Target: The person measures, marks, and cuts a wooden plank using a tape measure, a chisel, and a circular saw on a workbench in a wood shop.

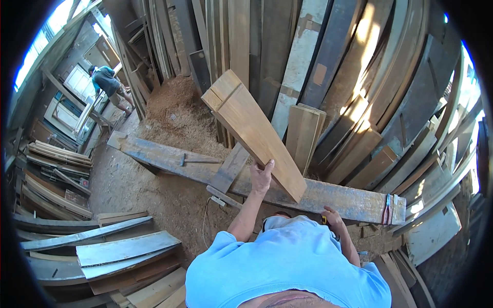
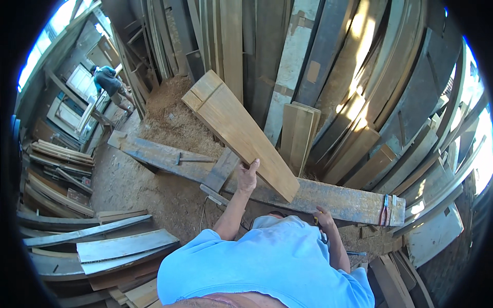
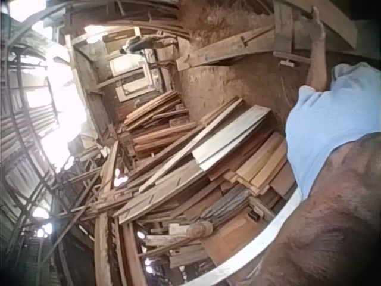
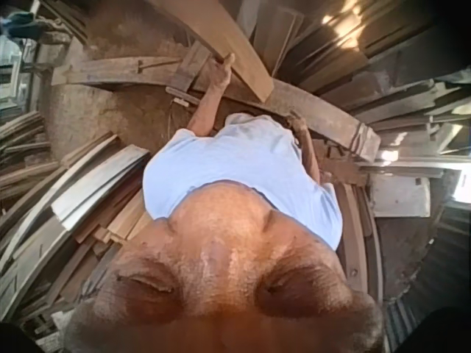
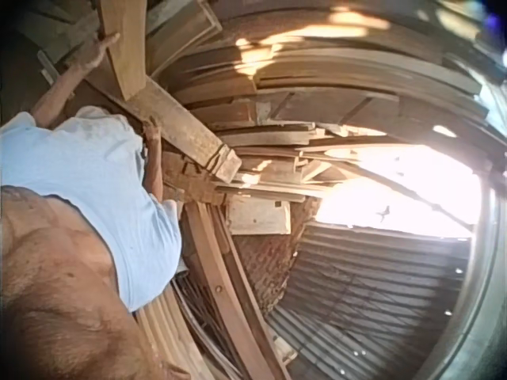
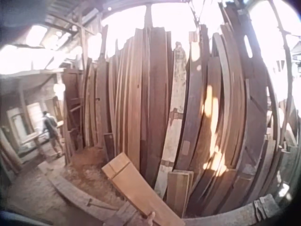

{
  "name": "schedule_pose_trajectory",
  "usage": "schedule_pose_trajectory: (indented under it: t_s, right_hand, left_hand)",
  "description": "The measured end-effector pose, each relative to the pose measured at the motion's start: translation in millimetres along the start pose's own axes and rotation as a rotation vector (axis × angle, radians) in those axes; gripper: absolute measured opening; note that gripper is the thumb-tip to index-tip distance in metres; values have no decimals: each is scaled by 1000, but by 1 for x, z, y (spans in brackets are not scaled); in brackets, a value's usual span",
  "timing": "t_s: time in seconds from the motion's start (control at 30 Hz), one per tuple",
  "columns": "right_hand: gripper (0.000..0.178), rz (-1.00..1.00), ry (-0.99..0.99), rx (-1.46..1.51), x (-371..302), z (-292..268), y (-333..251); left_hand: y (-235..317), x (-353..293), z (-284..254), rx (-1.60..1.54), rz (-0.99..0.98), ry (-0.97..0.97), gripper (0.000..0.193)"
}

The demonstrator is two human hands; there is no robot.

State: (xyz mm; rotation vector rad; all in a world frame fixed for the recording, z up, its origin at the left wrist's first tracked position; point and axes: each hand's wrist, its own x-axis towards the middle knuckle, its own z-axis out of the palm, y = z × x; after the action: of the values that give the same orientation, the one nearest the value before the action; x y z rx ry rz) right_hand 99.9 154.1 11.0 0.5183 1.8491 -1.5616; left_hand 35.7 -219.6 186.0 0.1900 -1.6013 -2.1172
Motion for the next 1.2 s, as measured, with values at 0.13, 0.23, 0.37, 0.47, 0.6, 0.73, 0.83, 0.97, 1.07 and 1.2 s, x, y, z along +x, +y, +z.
schedule_pose_trajectory:
  t_s: [0.13, 0.23, 0.37, 0.47, 0.6, 0.73, 0.83, 0.97, 1.07, 1.2]
  right_hand:
    - [51, 42, -44, 328, -8, -10, 23]
    - [47, 175, -256, 568, -21, -13, 20]
    - [49, 136, -376, 627, -7, -51, 67]
    - [53, 140, -431, 616, -35, -66, 57]
    - [53, 145, -133, 702, -39, -107, 94]
    - [50, 179, -38, 684, -74, -112, 63]
    - [48, 258, 55, 585, -91, -132, 59]
    - [50, 236, 40, 541, -82, -173, 85]
    - [50, 202, 78, 487, -82, -193, 86]
    - [28, 226, 150, 278, -70, -196, 61]
  left_hand:
    - [-6, -21, 18, -157, -106, -26, 41]
    - [-24, -31, 28, -319, -185, -25, 39]
    - [-51, -38, 51, -434, -242, -25, 36]
    - [-62, -43, 45, -498, -364, 25, 36]
    - [-95, -56, 46, -649, -523, 42, 41]
    - [-144, -88, 28, -707, -725, 147, 49]
    - [-179, -121, 13, -766, -921, 186, 47]
    - [-202, -162, 14, -748, -1080, 265, 43]
    - [-207, -182, 21, -690, -1137, 305, 48]
    - [-226, -193, 14, -658, -1100, 337, 50]
